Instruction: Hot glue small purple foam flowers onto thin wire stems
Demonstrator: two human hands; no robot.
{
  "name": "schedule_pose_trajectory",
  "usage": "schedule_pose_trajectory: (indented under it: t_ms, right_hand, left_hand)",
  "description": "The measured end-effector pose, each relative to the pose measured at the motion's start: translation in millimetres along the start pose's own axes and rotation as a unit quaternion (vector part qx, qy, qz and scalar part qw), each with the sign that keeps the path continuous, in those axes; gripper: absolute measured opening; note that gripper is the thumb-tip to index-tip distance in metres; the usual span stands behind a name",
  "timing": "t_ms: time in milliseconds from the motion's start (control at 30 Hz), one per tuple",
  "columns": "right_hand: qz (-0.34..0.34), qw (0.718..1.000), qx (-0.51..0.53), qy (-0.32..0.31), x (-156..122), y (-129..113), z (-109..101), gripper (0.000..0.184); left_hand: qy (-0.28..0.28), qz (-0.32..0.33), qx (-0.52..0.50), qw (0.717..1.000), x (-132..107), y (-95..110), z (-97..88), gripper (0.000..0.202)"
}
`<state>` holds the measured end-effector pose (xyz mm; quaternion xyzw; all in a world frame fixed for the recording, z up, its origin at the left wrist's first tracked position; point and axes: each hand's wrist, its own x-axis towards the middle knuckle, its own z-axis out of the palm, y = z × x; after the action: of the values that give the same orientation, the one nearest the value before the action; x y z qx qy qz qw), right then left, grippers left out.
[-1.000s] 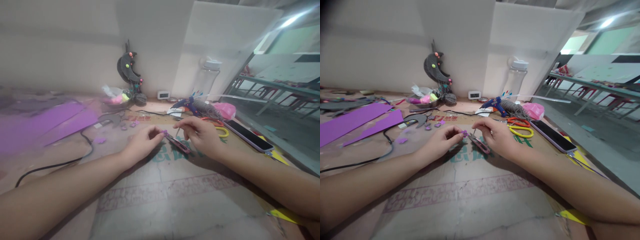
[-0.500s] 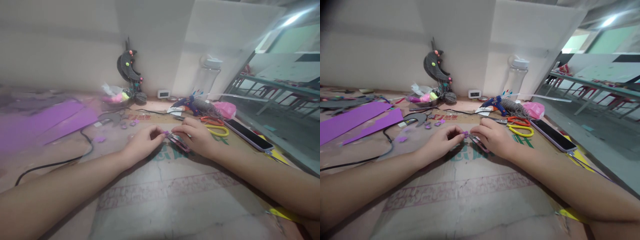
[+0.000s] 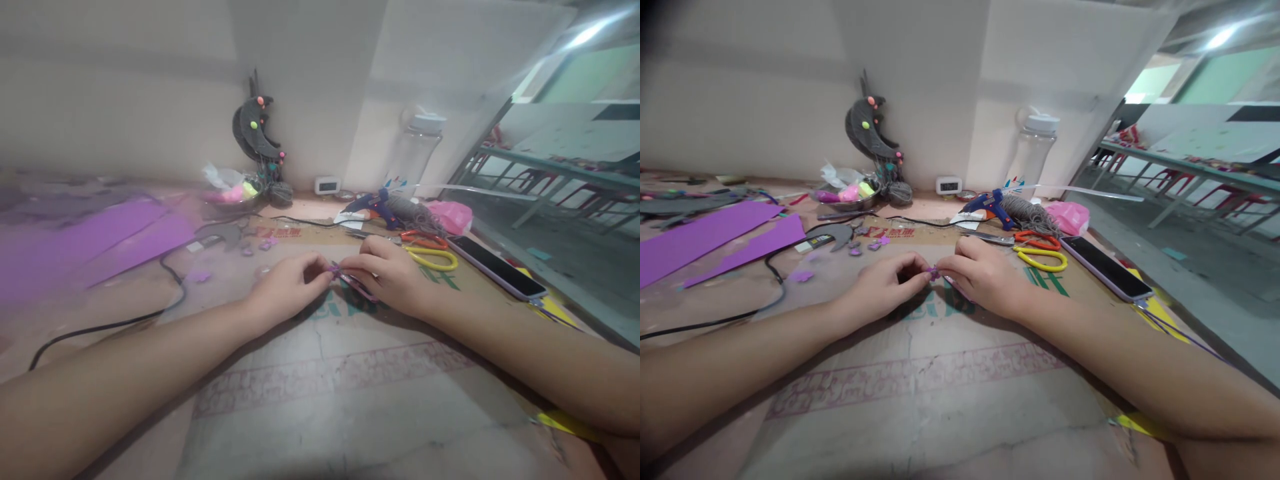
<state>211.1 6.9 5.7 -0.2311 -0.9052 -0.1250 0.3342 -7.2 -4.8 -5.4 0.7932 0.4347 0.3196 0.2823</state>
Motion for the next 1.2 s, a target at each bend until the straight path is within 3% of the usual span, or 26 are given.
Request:
schedule_pose_trajectory:
  t_ms: [300, 400, 467, 567, 633, 700, 967, 1100, 1200]
  right_hand:
    - [0.008, 1.000, -0.014, -0.005, 2.1, -1.1, 0.6, 0.019]
    - [0.086, 0.996, 0.032, -0.010, 3.0, -5.4, 0.7, 0.015]
    - [0.185, 0.977, 0.101, -0.003, 3.5, -9.4, 1.7, 0.010]
    - [0.310, 0.917, 0.251, 0.013, 5.2, -16.4, 3.9, 0.011]
    - [0.341, 0.882, 0.325, 0.012, 6.9, -21.0, 4.3, 0.016]
    - [0.350, 0.867, 0.354, 0.007, 8.4, -25.3, 2.9, 0.019]
    - [0.318, 0.896, 0.309, -0.009, 9.0, -32.2, -3.2, 0.012]
    - [0.311, 0.899, 0.308, 0.001, 7.5, -29.0, -0.7, 0.010]
    - [0.299, 0.917, 0.263, -0.004, 7.0, -26.0, 0.4, 0.010]
  left_hand:
    - [0.005, 0.003, 0.010, 1.000, -0.9, 0.0, -0.2, 0.019]
    - [0.006, 0.006, -0.002, 1.000, -0.6, 0.4, -0.4, 0.020]
    - [0.006, 0.004, -0.010, 1.000, -1.0, 1.8, -0.9, 0.022]
    - [-0.002, -0.001, -0.019, 1.000, -1.8, 3.7, -1.4, 0.024]
    - [-0.002, 0.000, -0.027, 1.000, -1.7, 4.2, -1.2, 0.022]
    - [0.008, -0.002, -0.040, 0.999, -1.2, 4.2, -0.8, 0.020]
    - [0.056, -0.043, -0.142, 0.987, 1.3, 6.2, -0.9, 0.014]
    - [0.082, -0.023, -0.138, 0.987, 0.5, 4.8, 0.0, 0.017]
    - [0.067, 0.004, -0.112, 0.992, -1.2, 5.0, -0.2, 0.013]
